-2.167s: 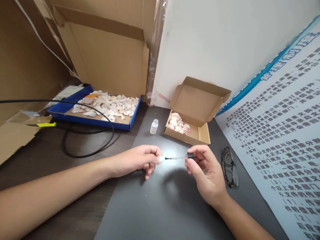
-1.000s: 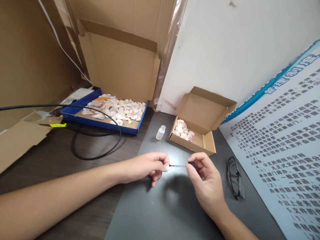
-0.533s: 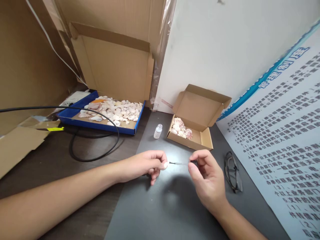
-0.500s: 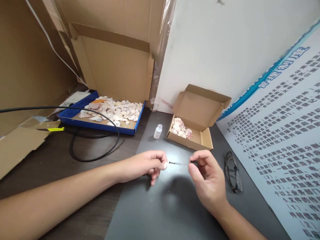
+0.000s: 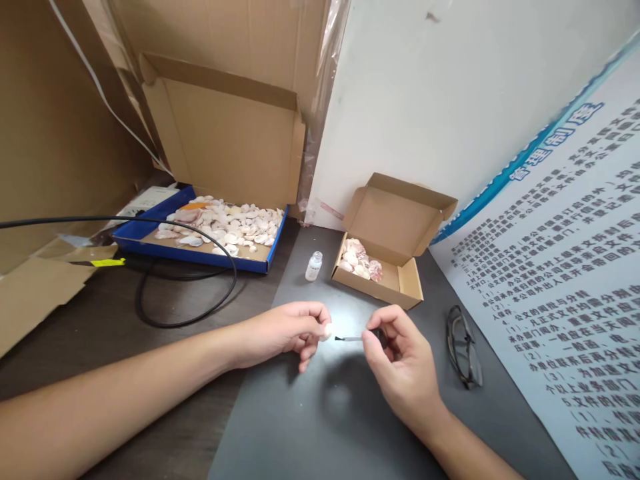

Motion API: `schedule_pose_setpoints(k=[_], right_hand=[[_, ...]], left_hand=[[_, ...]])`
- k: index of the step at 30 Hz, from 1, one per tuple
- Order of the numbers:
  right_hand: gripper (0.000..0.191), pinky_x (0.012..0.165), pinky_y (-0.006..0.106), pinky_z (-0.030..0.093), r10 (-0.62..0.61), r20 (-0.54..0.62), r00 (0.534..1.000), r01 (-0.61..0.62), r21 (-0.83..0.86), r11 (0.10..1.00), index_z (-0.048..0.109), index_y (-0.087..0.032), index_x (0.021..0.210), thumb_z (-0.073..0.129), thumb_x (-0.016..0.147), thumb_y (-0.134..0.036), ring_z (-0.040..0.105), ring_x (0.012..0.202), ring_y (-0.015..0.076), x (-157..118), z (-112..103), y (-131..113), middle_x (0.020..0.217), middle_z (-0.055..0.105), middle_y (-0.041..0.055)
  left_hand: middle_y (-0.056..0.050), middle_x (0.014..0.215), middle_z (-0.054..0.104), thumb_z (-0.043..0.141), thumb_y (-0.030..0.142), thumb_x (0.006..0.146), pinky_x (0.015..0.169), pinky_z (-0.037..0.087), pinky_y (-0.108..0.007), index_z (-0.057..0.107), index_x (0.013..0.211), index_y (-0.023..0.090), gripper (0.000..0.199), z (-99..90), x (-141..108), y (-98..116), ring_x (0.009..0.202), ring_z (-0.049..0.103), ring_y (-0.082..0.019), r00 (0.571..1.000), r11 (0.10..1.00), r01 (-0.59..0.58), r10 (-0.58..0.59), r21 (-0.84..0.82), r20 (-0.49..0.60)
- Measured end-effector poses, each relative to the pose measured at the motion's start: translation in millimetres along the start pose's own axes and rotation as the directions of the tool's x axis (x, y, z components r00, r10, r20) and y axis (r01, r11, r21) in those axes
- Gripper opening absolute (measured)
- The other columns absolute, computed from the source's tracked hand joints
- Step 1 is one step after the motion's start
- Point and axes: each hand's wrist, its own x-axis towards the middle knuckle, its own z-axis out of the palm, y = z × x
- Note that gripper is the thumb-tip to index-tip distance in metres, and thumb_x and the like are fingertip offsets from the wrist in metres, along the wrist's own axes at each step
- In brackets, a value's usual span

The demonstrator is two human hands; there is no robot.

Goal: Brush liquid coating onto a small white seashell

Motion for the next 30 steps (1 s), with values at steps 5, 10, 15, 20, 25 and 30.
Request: schedule_pose_setpoints(k=[5,10,15,20,25,30], right_hand=[[0.008,0.044,0.019,0.036,-0.057,-0.017,0.998,0.057,0.008,0.998,0.053,-0.023,0.085,0.061,0.085,-0.021,0.043,0.052,0.0096,1.6,-0.8,-2.8,0.063,0.049,-0.0047],[0.012,0.039,0.018,0.028,0.015,0.043,0.999,-0.014,-0.018,1.000,0.048,-0.022,0.079,0.059,0.084,-0.018,0.032,0.046,0.0076,6.9,-2.4,-6.5,0.058,0.042,-0.0072],[0.009,0.042,0.017,0.034,-0.042,0.013,0.999,0.042,0.045,0.998,0.051,-0.023,0.083,0.059,0.083,-0.019,0.038,0.048,0.0078,8.1,-3.3,-6.4,0.062,0.046,-0.0064],[0.011,0.040,0.017,0.030,-0.036,0.017,0.999,0.036,0.022,0.999,0.048,-0.023,0.080,0.057,0.083,-0.017,0.036,0.047,0.0080,4.2,-4.7,-4.5,0.060,0.043,-0.0069],[0.008,0.043,0.019,0.031,-0.020,0.045,0.999,0.017,0.060,0.998,0.049,-0.023,0.082,0.055,0.084,-0.019,0.036,0.049,0.0089,4.3,-5.9,-3.5,0.061,0.043,-0.0061],[0.012,0.041,0.019,0.026,0.034,0.103,0.994,-0.037,0.021,0.999,0.045,-0.022,0.075,0.056,0.079,-0.016,0.030,0.047,0.0073,8.3,-4.0,-4.6,0.058,0.037,-0.0079]], left_hand=[[0.006,0.058,0.048,0.067,0.029,0.078,0.055,0.047,-0.024,0.053,0.079,0.019,0.017,-0.8,-0.1,0.4,0.052,0.047,-0.010,1.000,1.000,0.000,0.000,-0.007,0.018],[0.005,0.058,0.048,0.067,0.028,0.077,0.054,0.046,-0.025,0.054,0.078,0.018,0.017,0.0,0.0,0.5,0.052,0.047,-0.010,1.000,1.000,-0.001,0.001,-0.013,-0.006],[0.005,0.058,0.048,0.067,0.027,0.076,0.054,0.046,-0.024,0.052,0.077,0.018,0.017,0.6,-0.3,1.1,0.052,0.047,-0.009,1.000,1.000,0.000,0.000,-0.015,-0.003],[0.005,0.057,0.049,0.066,0.026,0.076,0.053,0.047,-0.022,0.053,0.077,0.018,0.015,0.2,-0.3,0.3,0.051,0.047,-0.009,1.000,1.000,0.001,-0.001,0.006,-0.008],[0.005,0.056,0.048,0.063,0.027,0.078,0.053,0.047,-0.022,0.052,0.078,0.018,0.014,0.3,0.1,0.0,0.051,0.047,-0.009,1.000,1.000,0.002,-0.002,0.005,-0.006],[0.005,0.058,0.047,0.063,0.026,0.078,0.053,0.046,-0.022,0.052,0.078,0.017,0.015,0.6,-0.1,0.9,0.052,0.047,-0.008,1.000,1.000,-0.001,0.002,0.014,-0.021]])
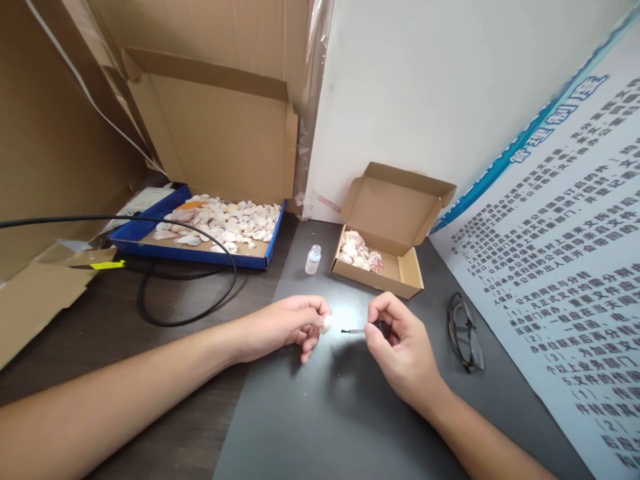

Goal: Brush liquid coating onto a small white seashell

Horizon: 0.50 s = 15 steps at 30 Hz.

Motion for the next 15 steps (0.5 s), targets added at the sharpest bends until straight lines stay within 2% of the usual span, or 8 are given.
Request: schedule_pose_setpoints(k=[6,8,12,15], right_hand=[[0.008,0.050,0.020,0.035,-0.099,-0.014,0.995,0.100,0.084,0.991,0.049,-0.023,0.085,0.055,0.086,-0.018,0.042,0.055,0.0090,-5.0,-1.2,3.7,0.068,0.048,-0.0047],[0.008,0.049,0.020,0.033,-0.087,0.006,0.996,0.086,0.073,0.994,0.049,-0.023,0.085,0.055,0.087,-0.019,0.040,0.054,0.0088,-4.7,-0.8,3.4,0.066,0.046,-0.0055],[0.011,0.045,0.019,0.030,0.011,0.042,0.999,-0.009,-0.046,0.999,0.046,-0.023,0.079,0.054,0.084,-0.018,0.034,0.050,0.0084,0.0,-0.5,1.9,0.060,0.039,-0.0076],[0.009,0.045,0.019,0.031,-0.025,0.029,0.999,0.027,-0.043,0.999,0.046,-0.023,0.080,0.052,0.085,-0.019,0.034,0.051,0.0089,0.0,-1.9,2.9,0.062,0.039,-0.0073]], left_hand=[[0.005,0.056,0.049,0.060,0.023,0.076,0.054,0.047,-0.023,0.052,0.080,0.018,0.011,-1.0,0.7,-0.8,0.051,0.047,-0.009,1.000,1.000,0.009,-0.009,0.007,0.015],[0.005,0.059,0.049,0.059,0.022,0.075,0.054,0.047,-0.024,0.051,0.080,0.018,0.010,-0.6,0.4,-0.4,0.052,0.048,-0.009,1.000,1.000,0.006,-0.006,0.007,0.008],[0.005,0.060,0.048,0.060,0.023,0.077,0.054,0.048,-0.024,0.052,0.079,0.017,0.010,1.1,-0.7,1.0,0.053,0.047,-0.009,1.000,1.000,0.001,-0.001,0.004,0.005],[0.005,0.060,0.047,0.061,0.024,0.076,0.054,0.048,-0.024,0.051,0.078,0.018,0.012,1.4,-0.9,1.1,0.053,0.046,-0.009,1.000,1.000,0.000,0.000,0.004,0.002]])
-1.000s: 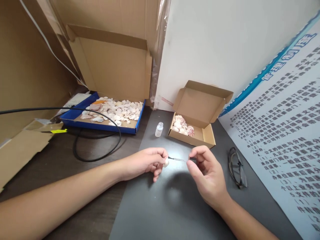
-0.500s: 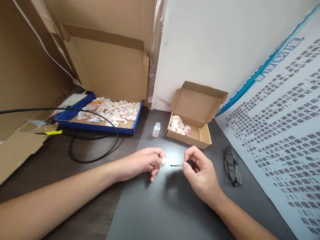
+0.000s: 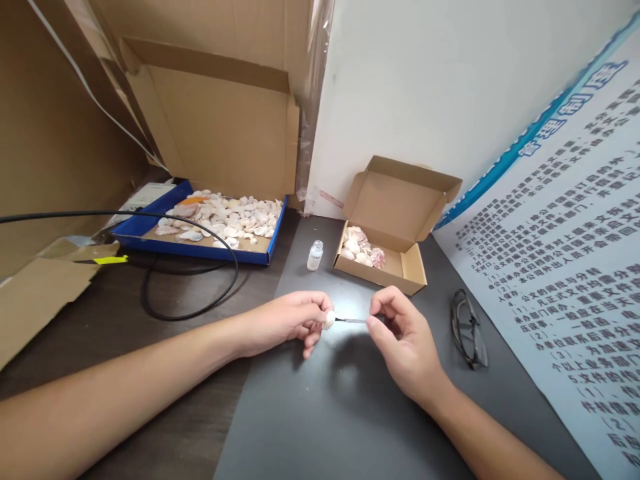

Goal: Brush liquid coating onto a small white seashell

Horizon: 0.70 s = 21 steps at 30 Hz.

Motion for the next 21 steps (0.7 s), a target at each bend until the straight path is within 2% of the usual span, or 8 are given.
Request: schedule_pose_setpoints(k=[4,9,11,14,19,21], right_hand=[[0.006,0.048,0.019,0.035,-0.084,-0.014,0.996,0.084,-0.001,0.996,0.047,-0.024,0.086,0.051,0.085,-0.019,0.039,0.053,0.0099,-3.9,-1.6,1.0,0.064,0.043,-0.0067],[0.012,0.044,0.018,0.031,0.001,-0.035,0.999,-0.005,-0.127,0.992,0.044,-0.024,0.083,0.052,0.082,-0.016,0.034,0.049,0.0089,-1.8,-2.7,1.3,0.062,0.041,-0.0081],[0.011,0.046,0.019,0.035,-0.015,-0.060,0.998,0.008,-0.118,0.993,0.043,-0.025,0.083,0.051,0.084,-0.018,0.038,0.052,0.0100,-1.1,-3.2,2.5,0.063,0.042,-0.0072],[0.009,0.048,0.020,0.038,-0.054,-0.037,0.998,0.053,-0.032,0.998,0.042,-0.025,0.084,0.049,0.086,-0.021,0.040,0.053,0.0104,-2.0,-3.1,3.3,0.067,0.043,-0.0063],[0.015,0.043,0.019,0.030,-0.017,-0.010,1.000,0.016,-0.146,0.989,0.038,-0.025,0.077,0.050,0.080,-0.016,0.032,0.049,0.0097,-3.9,-1.8,2.2,0.060,0.033,-0.0081],[0.014,0.044,0.019,0.032,-0.032,-0.008,0.999,0.031,-0.113,0.993,0.038,-0.025,0.079,0.049,0.082,-0.017,0.034,0.050,0.0101,-4.5,-1.5,1.9,0.061,0.035,-0.0077]], left_hand=[[0.005,0.057,0.049,0.061,0.024,0.076,0.054,0.047,-0.024,0.051,0.080,0.018,0.013,-1.2,0.7,-1.0,0.052,0.047,-0.010,1.000,1.000,0.005,-0.005,0.006,0.007],[0.005,0.057,0.049,0.062,0.027,0.076,0.053,0.046,-0.024,0.054,0.080,0.018,0.013,-2.3,1.6,-2.8,0.052,0.048,-0.010,1.000,1.000,0.004,-0.004,0.008,-0.001],[0.005,0.057,0.048,0.063,0.028,0.075,0.053,0.046,-0.024,0.054,0.079,0.018,0.014,-2.7,2.0,-3.4,0.050,0.047,-0.010,1.000,1.000,-0.003,0.003,-0.003,0.007],[0.006,0.055,0.048,0.064,0.027,0.073,0.052,0.046,-0.024,0.053,0.078,0.018,0.015,-2.9,2.4,-3.9,0.050,0.046,-0.009,1.000,1.000,-0.011,0.011,-0.018,0.005],[0.005,0.057,0.049,0.064,0.029,0.073,0.051,0.045,-0.024,0.054,0.079,0.018,0.016,-3.0,2.2,-3.7,0.049,0.047,-0.009,1.000,1.000,-0.008,0.008,-0.020,0.000],[0.005,0.058,0.050,0.063,0.028,0.073,0.051,0.045,-0.023,0.055,0.079,0.018,0.015,-2.9,1.8,-3.2,0.050,0.048,-0.009,1.000,1.000,-0.004,0.004,-0.013,0.002]])
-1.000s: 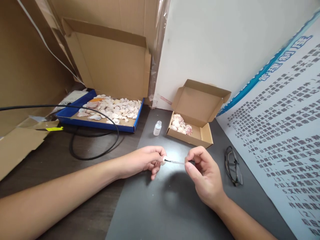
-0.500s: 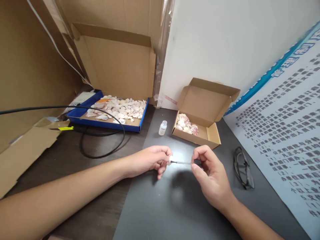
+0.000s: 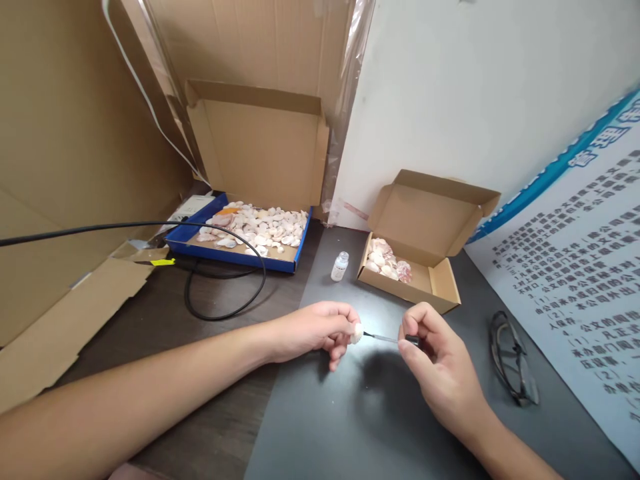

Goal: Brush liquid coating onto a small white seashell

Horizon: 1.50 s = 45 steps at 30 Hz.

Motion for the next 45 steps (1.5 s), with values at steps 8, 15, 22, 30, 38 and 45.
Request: schedule_pose_setpoints(k=[8,15,22,30,38,45], right_hand=[[0.016,0.044,0.020,0.030,0.061,-0.040,0.997,-0.062,-0.032,0.998,0.036,-0.024,0.076,0.051,0.079,-0.018,0.032,0.050,0.0092,3.6,0.1,-6.4,0.061,0.032,-0.0081],[0.014,0.048,0.022,0.030,0.051,0.051,0.997,-0.055,0.079,0.995,0.037,-0.024,0.079,0.051,0.078,-0.020,0.032,0.052,0.0092,4.1,-1.5,-7.8,0.063,0.034,-0.0080],[0.015,0.049,0.022,0.031,0.025,0.054,0.998,-0.033,0.158,0.987,0.035,-0.024,0.079,0.050,0.079,-0.021,0.033,0.053,0.0095,3.3,-4.7,-9.8,0.064,0.035,-0.0072],[0.019,0.048,0.023,0.026,0.064,0.072,0.995,-0.068,0.059,0.996,0.031,-0.025,0.073,0.049,0.073,-0.018,0.027,0.053,0.0096,7.0,-3.4,-9.1,0.061,0.028,-0.0078],[0.020,0.049,0.024,0.024,0.121,0.125,0.985,-0.118,-0.034,0.992,0.030,-0.024,0.072,0.047,0.069,-0.016,0.025,0.054,0.0102,7.8,-1.2,-8.1,0.061,0.027,-0.0078],[0.016,0.049,0.023,0.028,0.068,0.080,0.994,-0.076,0.100,0.992,0.032,-0.025,0.074,0.047,0.073,-0.020,0.030,0.054,0.0101,7.5,-3.1,-9.2,0.063,0.031,-0.0069]], left_hand=[[0.006,0.058,0.051,0.063,0.028,0.078,0.052,0.047,-0.023,0.054,0.082,0.018,0.014,1.9,-1.5,1.8,0.049,0.048,-0.008,1.000,1.000,-0.007,0.007,0.029,-0.016],[0.005,0.068,0.051,0.065,0.032,0.080,0.053,0.047,-0.023,0.053,0.082,0.017,0.019,3.4,-1.1,2.6,0.052,0.046,-0.007,0.999,0.999,-0.014,0.015,0.052,-0.034],[0.005,0.069,0.050,0.066,0.032,0.080,0.053,0.047,-0.024,0.051,0.082,0.018,0.020,4.7,-2.5,4.0,0.053,0.045,-0.007,0.999,0.999,-0.001,0.003,0.048,-0.039],[0.005,0.070,0.049,0.066,0.031,0.081,0.054,0.047,-0.024,0.052,0.082,0.017,0.019,5.0,-2.9,4.6,0.054,0.045,-0.007,0.999,0.999,0.003,-0.001,0.045,-0.034],[0.004,0.072,0.050,0.065,0.030,0.081,0.054,0.047,-0.024,0.052,0.082,0.017,0.019,4.7,-3.5,5.9,0.055,0.045,-0.007,1.000,1.000,-0.002,0.003,0.019,-0.025],[0.004,0.072,0.049,0.065,0.028,0.080,0.053,0.048,-0.024,0.052,0.082,0.017,0.018,4.7,-3.5,5.3,0.054,0.044,-0.007,0.999,1.000,-0.005,0.005,-0.003,-0.036]])
